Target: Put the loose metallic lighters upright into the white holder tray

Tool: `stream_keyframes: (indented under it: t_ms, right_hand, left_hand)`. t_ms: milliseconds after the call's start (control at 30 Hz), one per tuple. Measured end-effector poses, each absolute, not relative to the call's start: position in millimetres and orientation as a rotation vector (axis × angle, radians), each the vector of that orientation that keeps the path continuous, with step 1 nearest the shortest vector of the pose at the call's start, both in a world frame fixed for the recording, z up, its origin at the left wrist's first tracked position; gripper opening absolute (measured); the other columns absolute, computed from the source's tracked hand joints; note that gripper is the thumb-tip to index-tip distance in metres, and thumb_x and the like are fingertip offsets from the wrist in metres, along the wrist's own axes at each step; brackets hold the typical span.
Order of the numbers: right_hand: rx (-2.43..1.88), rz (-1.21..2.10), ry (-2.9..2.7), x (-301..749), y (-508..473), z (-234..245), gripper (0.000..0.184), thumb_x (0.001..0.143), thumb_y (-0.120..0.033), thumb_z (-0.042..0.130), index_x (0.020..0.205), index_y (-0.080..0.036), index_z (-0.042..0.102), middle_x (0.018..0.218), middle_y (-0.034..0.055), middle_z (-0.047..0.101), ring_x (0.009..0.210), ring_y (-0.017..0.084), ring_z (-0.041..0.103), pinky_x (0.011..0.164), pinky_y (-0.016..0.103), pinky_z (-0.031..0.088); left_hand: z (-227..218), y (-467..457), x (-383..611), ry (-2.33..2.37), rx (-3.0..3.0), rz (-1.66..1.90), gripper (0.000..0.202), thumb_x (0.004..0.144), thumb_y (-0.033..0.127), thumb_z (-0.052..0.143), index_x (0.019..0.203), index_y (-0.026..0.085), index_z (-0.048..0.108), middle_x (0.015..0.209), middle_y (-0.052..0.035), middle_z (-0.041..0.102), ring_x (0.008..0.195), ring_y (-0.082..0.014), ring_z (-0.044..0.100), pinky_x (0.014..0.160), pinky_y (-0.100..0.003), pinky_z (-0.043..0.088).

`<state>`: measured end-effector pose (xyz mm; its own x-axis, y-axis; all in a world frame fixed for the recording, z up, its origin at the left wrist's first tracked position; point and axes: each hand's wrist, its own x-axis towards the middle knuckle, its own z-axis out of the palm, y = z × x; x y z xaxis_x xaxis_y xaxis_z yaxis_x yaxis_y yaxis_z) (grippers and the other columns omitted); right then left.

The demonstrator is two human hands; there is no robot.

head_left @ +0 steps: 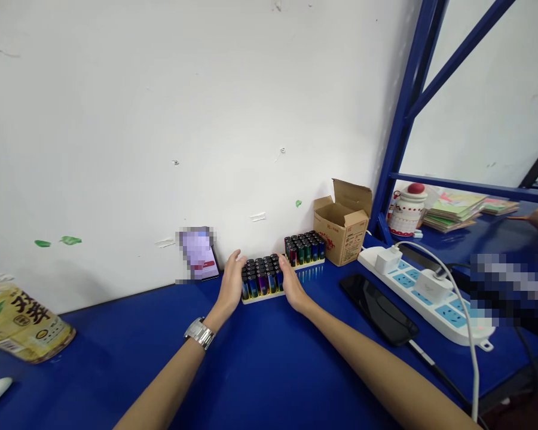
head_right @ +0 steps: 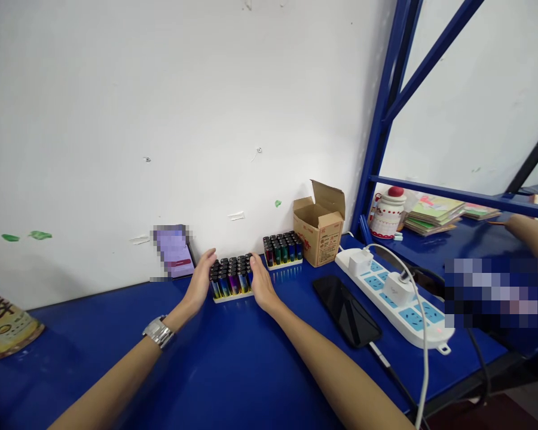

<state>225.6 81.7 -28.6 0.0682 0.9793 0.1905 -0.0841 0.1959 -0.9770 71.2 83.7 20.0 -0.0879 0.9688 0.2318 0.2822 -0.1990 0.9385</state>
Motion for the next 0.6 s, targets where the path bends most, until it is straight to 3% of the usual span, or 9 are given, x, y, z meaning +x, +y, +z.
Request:
stream_keyframes:
  t_ms: [100,200,300,433,600]
  right_hand:
    - [-0.900,1.069,-1.100,224,89,-34,0.059,0.089,-0.061,0.034,0.126,-0.022,0.058,0.134,0.0034,0.055,0.128,0.022,0.045,0.111,0.038,0.027]
    - [-0.861,1.102,-0.940,223,94,-39,0.054,0.087,-0.059,0.037,0.115,-0.022,0.064,0.125,0.0032,0.062,0.123,0.022,0.049,0.108,0.037,0.032]
    - [-0.808,1.156,-0.847,222,96,-38,0.050,0.086,-0.056,0.039,0.108,-0.021,0.067,0.120,0.0037,0.065,0.120,0.023,0.052,0.104,0.036,0.037]
    - [-0.784,1.203,-0.734,221,96,-35,0.043,0.084,-0.052,0.044,0.105,-0.021,0.066,0.119,0.0032,0.066,0.120,0.022,0.052,0.102,0.034,0.038]
    - [-0.749,1.157,-0.785,221,98,-39,0.040,0.084,-0.053,0.044,0.092,-0.021,0.067,0.101,0.0027,0.070,0.107,0.022,0.058,0.096,0.033,0.041]
  left_hand:
    - [43,86,66,1.449,2.119,0.970,0.059,0.088,0.057,0.037,0.136,0.023,0.043,0.144,-0.0106,0.042,0.134,-0.0274,0.035,0.110,-0.045,0.026]
    - [66,84,73,1.484,2.446,0.464,0.074,0.082,0.071,0.033,0.144,0.030,0.031,0.150,-0.0114,0.033,0.136,-0.0356,0.031,0.105,-0.054,0.029]
    - [79,80,86,1.424,2.589,0.125,0.081,0.077,0.079,0.029,0.147,0.037,0.022,0.144,-0.0129,0.041,0.127,-0.0393,0.040,0.095,-0.057,0.037]
    - [82,79,99,1.398,2.721,-0.086,0.079,0.076,0.081,0.026,0.145,0.043,0.023,0.125,-0.0137,0.052,0.109,-0.0393,0.053,0.081,-0.054,0.045]
    - [77,80,101,1.421,2.780,-0.085,0.068,0.084,0.073,0.016,0.143,0.042,0.028,0.110,-0.0133,0.055,0.100,-0.0356,0.056,0.076,-0.051,0.047]
